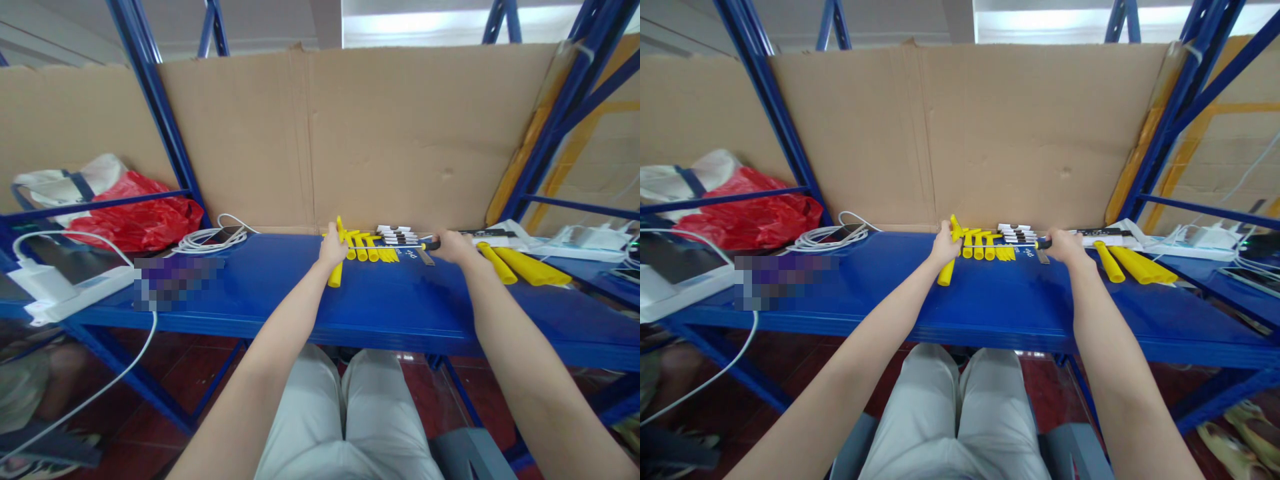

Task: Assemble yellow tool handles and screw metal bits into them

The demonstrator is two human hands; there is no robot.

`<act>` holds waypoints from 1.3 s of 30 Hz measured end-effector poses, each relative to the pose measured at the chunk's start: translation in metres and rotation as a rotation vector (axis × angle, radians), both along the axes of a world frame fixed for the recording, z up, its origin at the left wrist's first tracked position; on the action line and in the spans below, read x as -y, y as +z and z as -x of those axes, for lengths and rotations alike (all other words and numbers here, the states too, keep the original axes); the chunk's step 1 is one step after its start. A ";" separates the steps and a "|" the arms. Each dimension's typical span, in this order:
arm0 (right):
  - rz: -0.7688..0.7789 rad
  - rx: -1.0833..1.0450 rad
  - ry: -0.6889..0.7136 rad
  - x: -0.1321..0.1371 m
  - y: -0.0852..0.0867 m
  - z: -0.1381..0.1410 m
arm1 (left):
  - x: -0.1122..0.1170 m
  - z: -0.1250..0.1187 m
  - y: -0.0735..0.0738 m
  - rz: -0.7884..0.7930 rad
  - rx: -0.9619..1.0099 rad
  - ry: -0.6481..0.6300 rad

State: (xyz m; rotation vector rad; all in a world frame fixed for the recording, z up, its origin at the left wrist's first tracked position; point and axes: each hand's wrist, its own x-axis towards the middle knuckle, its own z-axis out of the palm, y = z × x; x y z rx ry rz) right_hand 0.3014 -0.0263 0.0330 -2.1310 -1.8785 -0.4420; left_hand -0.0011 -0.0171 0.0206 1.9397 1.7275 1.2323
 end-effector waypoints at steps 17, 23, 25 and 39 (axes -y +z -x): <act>0.246 -0.193 0.629 -0.007 -0.017 0.061 | 0.009 -0.017 -0.003 -0.100 -0.241 -0.264; 0.215 -0.345 0.766 -0.008 -0.021 0.072 | 0.010 -0.029 -0.010 -0.156 -0.398 -0.463; 0.099 -0.428 0.764 -0.009 -0.022 0.074 | 0.012 -0.030 -0.010 -0.161 -0.436 -0.486; -0.095 -0.877 0.862 -0.005 -0.016 0.088 | 0.016 -0.026 -0.007 -0.163 -0.478 -0.456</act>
